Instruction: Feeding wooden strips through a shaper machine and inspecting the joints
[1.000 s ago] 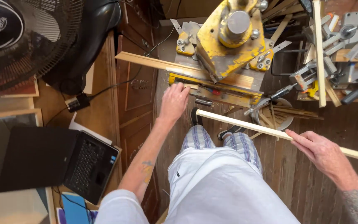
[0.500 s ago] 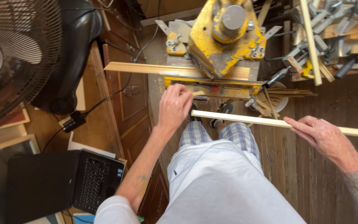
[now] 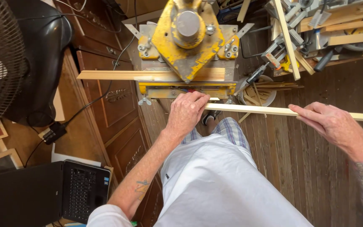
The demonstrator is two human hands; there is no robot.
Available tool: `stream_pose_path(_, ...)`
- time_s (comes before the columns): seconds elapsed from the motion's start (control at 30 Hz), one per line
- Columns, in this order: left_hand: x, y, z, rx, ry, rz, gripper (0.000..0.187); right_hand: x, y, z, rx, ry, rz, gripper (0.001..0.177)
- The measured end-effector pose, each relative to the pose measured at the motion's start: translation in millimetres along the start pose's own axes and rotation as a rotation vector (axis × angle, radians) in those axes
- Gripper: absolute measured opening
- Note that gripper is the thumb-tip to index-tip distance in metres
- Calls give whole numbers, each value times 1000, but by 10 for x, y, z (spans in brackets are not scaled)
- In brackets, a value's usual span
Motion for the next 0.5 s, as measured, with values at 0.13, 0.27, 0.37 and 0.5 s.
stream_pose_path(0.13, -40, -116, -87, 122, -17, 129, 9, 90, 13, -234, 14, 42, -26, 58)
stream_pose_path(0.27, -118, -187, -135, 128, -41, 195, 13, 148, 34, -425, 38, -13, -6, 56)
stream_pose_path(0.37, -174, -145, -181, 139, -125, 143, 16, 152, 81, -490, 33, 25, -19, 57)
stream_pose_path(0.5, -289, -75, -225, 155, -147, 137, 19, 169, 127, -578, -68, 44, -64, 52)
Point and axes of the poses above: each hand's wrist, its own x-axis away from the middle knuckle, its own y-axis out of the back of the hand, z = x × y, the point moved 1 cm from there along -x, towards the middle knuckle, and after that the axes turned 11 degrees about -x, right-handed, at the moved point
